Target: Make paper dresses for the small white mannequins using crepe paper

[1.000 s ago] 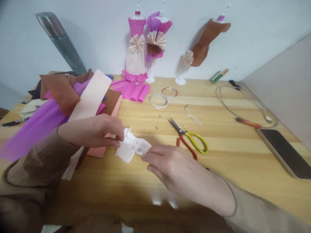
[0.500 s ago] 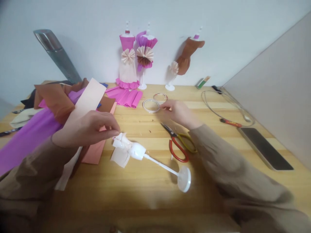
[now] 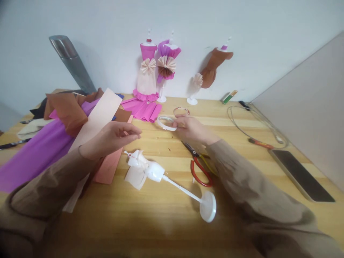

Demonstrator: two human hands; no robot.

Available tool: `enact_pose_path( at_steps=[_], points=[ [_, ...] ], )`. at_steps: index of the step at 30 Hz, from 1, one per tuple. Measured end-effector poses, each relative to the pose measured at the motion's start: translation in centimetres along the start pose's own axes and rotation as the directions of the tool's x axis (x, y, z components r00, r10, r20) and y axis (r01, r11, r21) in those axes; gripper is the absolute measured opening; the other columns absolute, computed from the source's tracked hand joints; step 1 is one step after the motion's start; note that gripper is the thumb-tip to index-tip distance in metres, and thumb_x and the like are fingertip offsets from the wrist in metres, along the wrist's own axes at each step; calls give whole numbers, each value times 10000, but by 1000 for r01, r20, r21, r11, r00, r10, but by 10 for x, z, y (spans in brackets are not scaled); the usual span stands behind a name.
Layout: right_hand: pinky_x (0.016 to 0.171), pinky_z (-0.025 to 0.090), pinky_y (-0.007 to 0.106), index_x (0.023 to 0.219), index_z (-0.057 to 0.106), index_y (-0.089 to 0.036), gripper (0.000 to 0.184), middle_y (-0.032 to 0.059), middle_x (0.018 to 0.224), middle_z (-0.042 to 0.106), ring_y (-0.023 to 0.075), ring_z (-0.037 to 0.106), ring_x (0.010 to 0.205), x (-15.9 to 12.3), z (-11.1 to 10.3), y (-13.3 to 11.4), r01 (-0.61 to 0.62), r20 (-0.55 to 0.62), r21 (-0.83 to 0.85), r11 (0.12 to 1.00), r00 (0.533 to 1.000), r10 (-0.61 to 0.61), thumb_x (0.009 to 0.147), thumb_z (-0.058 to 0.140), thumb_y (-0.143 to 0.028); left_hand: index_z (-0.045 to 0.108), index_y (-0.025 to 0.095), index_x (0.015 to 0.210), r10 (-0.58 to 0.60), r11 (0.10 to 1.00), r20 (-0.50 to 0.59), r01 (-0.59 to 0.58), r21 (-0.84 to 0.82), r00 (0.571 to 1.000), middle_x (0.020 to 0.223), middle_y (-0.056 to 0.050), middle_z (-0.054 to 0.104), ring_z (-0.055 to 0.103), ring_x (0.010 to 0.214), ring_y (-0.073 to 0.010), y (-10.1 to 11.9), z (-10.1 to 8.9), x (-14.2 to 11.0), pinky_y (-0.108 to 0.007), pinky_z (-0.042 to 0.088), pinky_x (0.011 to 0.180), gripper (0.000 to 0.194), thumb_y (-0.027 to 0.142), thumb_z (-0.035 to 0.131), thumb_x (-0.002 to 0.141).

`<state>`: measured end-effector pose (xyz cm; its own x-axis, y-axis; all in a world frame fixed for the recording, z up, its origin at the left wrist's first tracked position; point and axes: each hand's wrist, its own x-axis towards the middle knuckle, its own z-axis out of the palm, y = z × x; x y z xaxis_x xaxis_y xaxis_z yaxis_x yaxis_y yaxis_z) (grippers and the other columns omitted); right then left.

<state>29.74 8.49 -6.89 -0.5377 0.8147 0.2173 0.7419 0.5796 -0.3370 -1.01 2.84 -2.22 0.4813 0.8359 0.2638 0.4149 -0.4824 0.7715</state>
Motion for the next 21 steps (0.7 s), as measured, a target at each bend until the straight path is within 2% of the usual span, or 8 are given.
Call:
enact_pose_path(
  at_steps=[2,4,6,10,14,16,18,21],
  points=[
    [1004,457,435,816,661,-223,98,76,981,729,299,588,1191,-10,-6,-24,-6,2,122,993,1000,6,822,585,-285,730,135,953,26,999,-112,-30,-36,993,886,-67,752,645,729,-127,-8,7,1,-225,503,661,213,206,597,803],
    [993,461,429,830,663,-221,139,87,1073,719,294,592,1192,-18,-11,-48,0,0,218,976,1000,0,848,563,-316,712,140,1041,113,993,-169,-116,-10,979,933,-74,748,638,725,-117,-13,12,1,-221,509,659,273,162,579,804],
    [962,475,416,849,655,-219,139,87,1184,690,274,643,1101,-23,-15,-68,-12,16,269,963,1000,8,855,574,-332,699,141,1060,221,975,-178,-216,47,959,940,-71,737,623,694,-99,-13,16,0,-205,505,640,293,110,565,802],
    [921,485,389,854,628,-222,136,62,1113,717,246,663,1026,-27,-20,-95,-97,59,368,925,995,80,869,580,-348,677,125,984,422,890,-192,-366,270,886,961,-88,700,638,747,-117,-5,22,-6,-214,517,673,185,94,582,829],
    [896,505,390,806,619,-222,152,51,1045,736,247,670,1001,-29,-20,-112,-158,78,470,869,987,137,853,591,-364,643,157,923,650,641,-64,-502,580,757,856,-55,669,626,777,-139,1,23,-11,-237,506,688,171,79,493,896],
    [900,508,390,796,621,-226,151,45,1026,741,241,675,982,-29,-20,-119,-158,77,489,858,987,138,848,601,-366,629,164,907,681,560,18,-536,632,732,815,-45,656,603,724,-130,1,22,-12,-237,489,655,218,54,440,907],
    [896,512,382,784,619,-230,145,43,1016,743,232,681,954,-29,-20,-123,-153,68,494,856,988,138,846,611,-361,618,170,888,683,541,48,-549,637,729,787,-39,650,596,707,-128,0,22,-12,-237,477,640,237,50,416,911],
    [904,511,377,784,623,-232,149,51,1021,741,229,684,950,-28,-21,-126,-169,82,501,849,986,148,849,615,-366,613,181,873,714,578,-32,-564,589,699,787,-28,656,613,722,-118,-5,23,-10,-219,474,638,207,64,444,902]
  ],
)
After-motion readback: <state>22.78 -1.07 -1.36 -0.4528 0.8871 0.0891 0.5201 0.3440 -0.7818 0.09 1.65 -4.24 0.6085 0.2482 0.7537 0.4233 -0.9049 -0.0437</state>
